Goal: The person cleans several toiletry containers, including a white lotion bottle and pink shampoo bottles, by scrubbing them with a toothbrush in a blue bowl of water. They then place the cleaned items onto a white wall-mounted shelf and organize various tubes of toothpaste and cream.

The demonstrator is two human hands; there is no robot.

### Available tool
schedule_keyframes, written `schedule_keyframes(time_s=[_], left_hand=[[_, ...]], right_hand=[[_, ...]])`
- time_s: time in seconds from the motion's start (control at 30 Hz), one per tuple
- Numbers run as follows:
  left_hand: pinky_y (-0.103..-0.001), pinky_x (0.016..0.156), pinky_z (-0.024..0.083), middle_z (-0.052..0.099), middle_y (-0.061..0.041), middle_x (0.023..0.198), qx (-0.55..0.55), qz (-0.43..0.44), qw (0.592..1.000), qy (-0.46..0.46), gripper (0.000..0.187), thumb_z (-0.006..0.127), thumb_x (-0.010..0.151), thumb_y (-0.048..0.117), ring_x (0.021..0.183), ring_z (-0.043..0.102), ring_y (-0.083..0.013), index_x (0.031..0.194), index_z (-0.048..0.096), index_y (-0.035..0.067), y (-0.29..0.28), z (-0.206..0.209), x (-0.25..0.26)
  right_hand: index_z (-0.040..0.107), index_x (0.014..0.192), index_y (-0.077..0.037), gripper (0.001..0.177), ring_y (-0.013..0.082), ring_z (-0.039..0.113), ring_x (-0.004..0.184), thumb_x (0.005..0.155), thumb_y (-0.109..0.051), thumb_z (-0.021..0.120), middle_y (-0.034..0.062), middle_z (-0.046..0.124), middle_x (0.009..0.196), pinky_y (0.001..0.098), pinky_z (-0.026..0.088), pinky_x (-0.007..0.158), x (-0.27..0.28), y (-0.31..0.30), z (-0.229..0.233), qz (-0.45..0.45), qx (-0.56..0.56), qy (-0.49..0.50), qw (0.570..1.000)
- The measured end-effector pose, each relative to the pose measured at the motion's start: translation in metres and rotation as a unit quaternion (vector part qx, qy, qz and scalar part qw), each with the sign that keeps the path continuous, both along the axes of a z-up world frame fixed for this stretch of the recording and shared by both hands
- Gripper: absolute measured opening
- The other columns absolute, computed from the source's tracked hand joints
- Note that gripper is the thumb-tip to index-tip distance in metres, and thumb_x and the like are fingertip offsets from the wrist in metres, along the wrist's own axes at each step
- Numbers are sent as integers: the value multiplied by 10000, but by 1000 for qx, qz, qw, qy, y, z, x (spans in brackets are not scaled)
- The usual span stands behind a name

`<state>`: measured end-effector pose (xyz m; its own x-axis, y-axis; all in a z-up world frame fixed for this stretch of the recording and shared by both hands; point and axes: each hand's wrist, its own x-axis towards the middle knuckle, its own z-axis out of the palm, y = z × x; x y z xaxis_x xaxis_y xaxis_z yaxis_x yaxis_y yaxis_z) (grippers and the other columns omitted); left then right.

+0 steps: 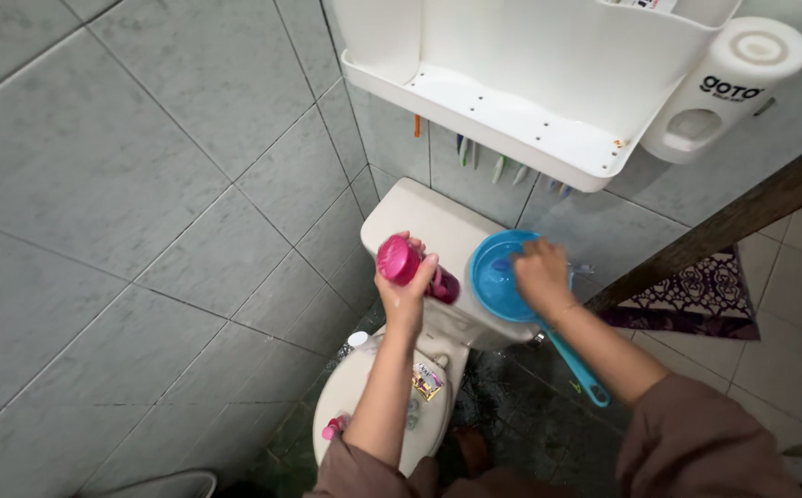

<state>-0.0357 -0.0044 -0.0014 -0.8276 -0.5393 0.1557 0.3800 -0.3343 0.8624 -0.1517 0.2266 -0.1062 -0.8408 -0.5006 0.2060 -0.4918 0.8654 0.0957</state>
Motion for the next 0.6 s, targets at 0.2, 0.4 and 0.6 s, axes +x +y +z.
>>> schedule_keyframes(time_s=[0.2, 0.4, 0.6], left_hand=[[-276, 848, 550, 691, -54, 1139, -220, -59, 973, -36, 515, 808, 718, -62, 934, 652, -127, 1186, 639, 67, -15, -39, -56], [-275, 807, 551, 709, -39, 1063, -238, -91, 964, -73, 560, 791, 662, -77, 889, 658, -124, 1182, 654, 80, -13, -68, -85], [-362, 617, 519, 718, -106, 881, -239, -75, 954, -165, 405, 789, 725, 15, 702, 647, -189, 1107, 662, 61, 0, -63, -99]], right_hand=[[768, 846, -23, 252, 340, 694, 693, 896, -265, 718, 190, 711, 795, 446, 560, 615, -33, -17, -97, -95, -166, -389, 901], [652, 800, -82, 283, 44, 511, 381, 960, -315, 677, -22, 620, 599, 189, 384, 285, -93, -28, -73, -138, -433, -788, 416], [765, 843, 13, 147, 184, 729, 609, 865, -130, 740, 140, 745, 752, 318, 607, 560, -77, -121, 112, 23, -376, -499, 780]])
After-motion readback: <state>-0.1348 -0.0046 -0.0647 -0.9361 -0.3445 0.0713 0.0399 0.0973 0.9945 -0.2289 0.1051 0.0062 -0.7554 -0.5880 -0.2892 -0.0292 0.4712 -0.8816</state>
